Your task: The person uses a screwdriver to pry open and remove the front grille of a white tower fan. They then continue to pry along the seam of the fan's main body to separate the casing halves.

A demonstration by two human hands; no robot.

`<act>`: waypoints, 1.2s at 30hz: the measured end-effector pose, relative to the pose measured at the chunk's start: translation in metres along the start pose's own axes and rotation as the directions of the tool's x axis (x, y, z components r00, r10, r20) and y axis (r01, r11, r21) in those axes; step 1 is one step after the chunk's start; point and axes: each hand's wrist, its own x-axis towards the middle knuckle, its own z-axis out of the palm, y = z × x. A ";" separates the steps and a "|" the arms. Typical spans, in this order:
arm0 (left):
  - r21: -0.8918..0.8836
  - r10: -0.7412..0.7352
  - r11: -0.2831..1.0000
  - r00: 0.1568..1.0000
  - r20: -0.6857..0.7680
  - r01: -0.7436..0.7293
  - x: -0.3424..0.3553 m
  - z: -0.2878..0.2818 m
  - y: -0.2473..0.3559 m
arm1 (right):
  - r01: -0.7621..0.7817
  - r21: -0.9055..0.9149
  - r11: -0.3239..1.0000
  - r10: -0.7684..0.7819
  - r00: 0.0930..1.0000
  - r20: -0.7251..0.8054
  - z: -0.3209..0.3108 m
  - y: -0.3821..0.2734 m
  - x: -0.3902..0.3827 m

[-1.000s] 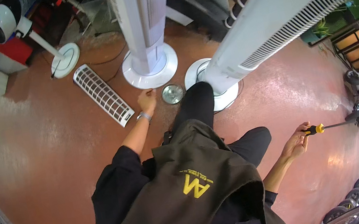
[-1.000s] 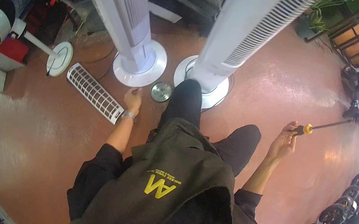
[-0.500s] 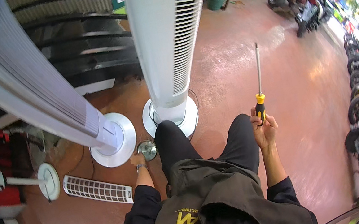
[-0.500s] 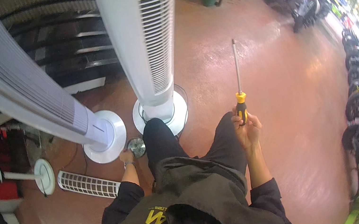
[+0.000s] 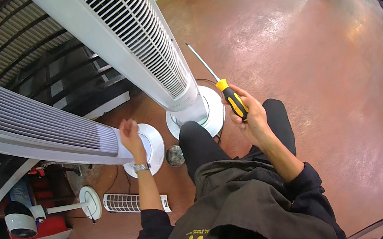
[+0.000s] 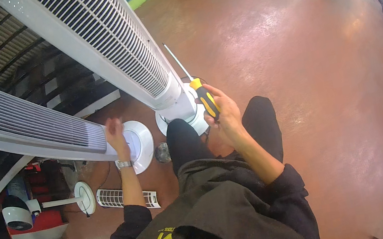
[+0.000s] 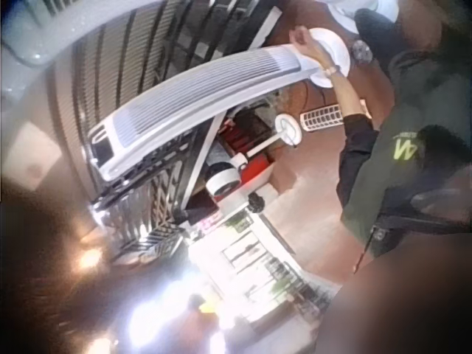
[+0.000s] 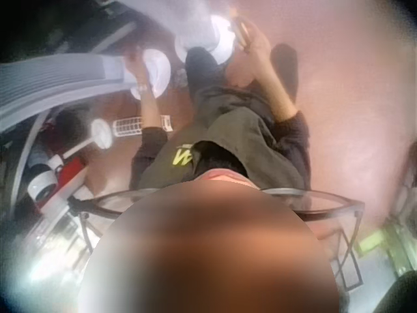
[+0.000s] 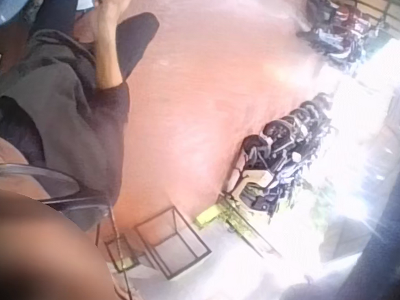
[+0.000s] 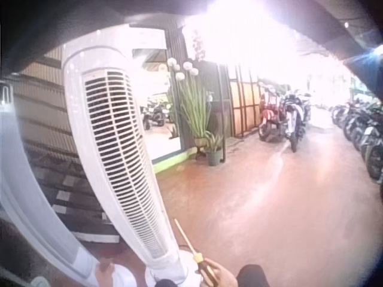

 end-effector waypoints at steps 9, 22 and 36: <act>0.146 0.456 0.840 0.825 0.333 -0.523 0.064 0.107 0.182 | 0.012 -0.071 0.997 -0.011 1.000 0.028 0.034 0.008 0.005; -0.374 0.251 0.923 0.871 0.422 -0.085 0.143 0.119 0.177 | -0.114 -0.006 0.993 0.114 0.990 0.088 0.068 -0.006 0.012; -0.328 0.172 0.943 0.916 0.361 -0.048 0.229 0.145 0.159 | 0.223 -0.755 0.616 -0.237 0.967 0.092 0.072 -0.001 0.039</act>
